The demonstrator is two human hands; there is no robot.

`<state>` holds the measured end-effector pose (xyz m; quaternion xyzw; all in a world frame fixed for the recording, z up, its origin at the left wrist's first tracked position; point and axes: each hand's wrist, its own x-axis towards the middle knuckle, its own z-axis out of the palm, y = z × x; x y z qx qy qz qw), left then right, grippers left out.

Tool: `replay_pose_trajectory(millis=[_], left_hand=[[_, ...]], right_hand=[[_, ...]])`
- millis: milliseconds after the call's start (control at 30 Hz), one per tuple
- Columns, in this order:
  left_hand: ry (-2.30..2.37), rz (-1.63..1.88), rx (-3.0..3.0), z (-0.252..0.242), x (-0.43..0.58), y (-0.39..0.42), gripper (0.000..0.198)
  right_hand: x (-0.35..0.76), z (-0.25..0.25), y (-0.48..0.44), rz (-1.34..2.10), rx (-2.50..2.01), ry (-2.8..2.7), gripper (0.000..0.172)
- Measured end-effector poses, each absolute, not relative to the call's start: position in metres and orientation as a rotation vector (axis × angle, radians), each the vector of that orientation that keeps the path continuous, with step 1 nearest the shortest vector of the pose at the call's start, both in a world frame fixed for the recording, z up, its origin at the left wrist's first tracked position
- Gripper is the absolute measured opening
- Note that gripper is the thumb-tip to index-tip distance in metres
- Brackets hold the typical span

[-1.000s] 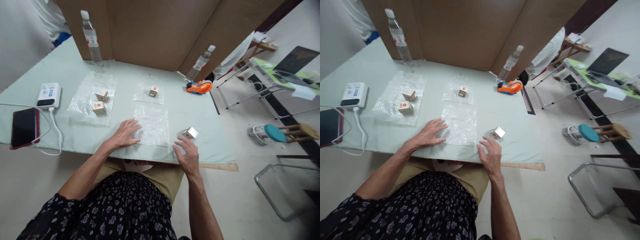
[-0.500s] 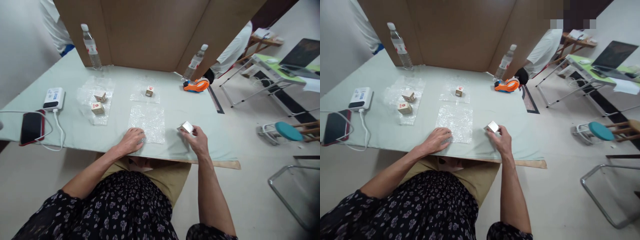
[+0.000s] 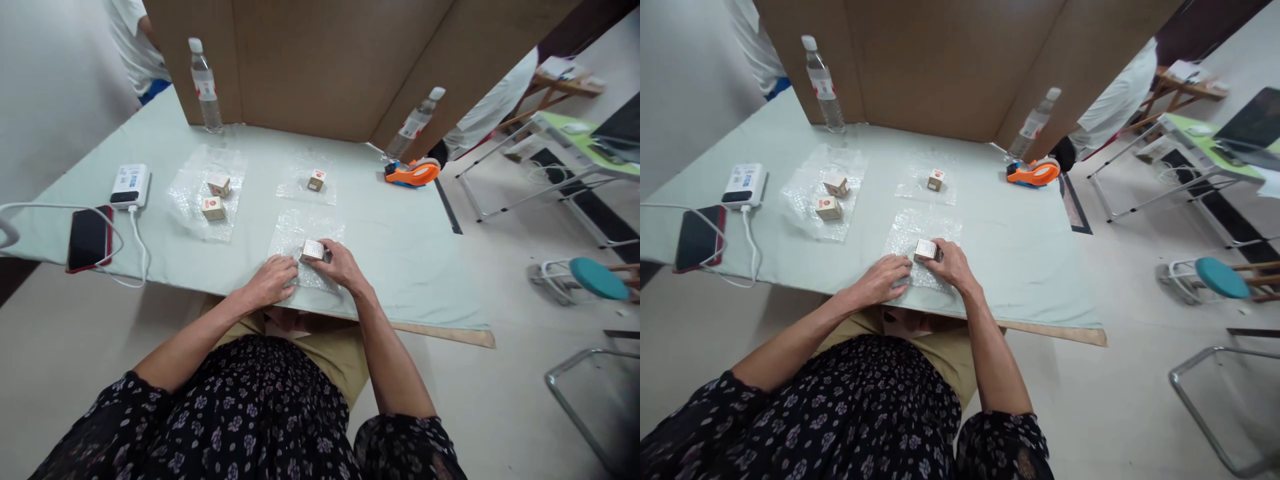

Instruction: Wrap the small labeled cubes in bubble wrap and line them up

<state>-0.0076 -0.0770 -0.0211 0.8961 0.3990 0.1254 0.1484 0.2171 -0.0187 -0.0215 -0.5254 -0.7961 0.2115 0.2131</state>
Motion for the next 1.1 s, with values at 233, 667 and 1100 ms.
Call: replay_pose_trajectory(millis=[233,667,1100], left_hand=[[1.147,0.313,2.631,-0.018,0.0,-0.075,0.019],[1.412,0.559,2.324,0.005,-0.003,-0.046,0.013],[1.396,0.633,2.227,0.012,-0.001,-0.037,0.012]], right_hand=[[0.217,-0.014,-0.017,0.621,-1.471,-2.243,0.042],[0.227,-0.002,-0.013,1.092,-1.342,-2.076,0.066],[0.226,0.012,-0.017,1.049,-1.356,-2.037,0.071]])
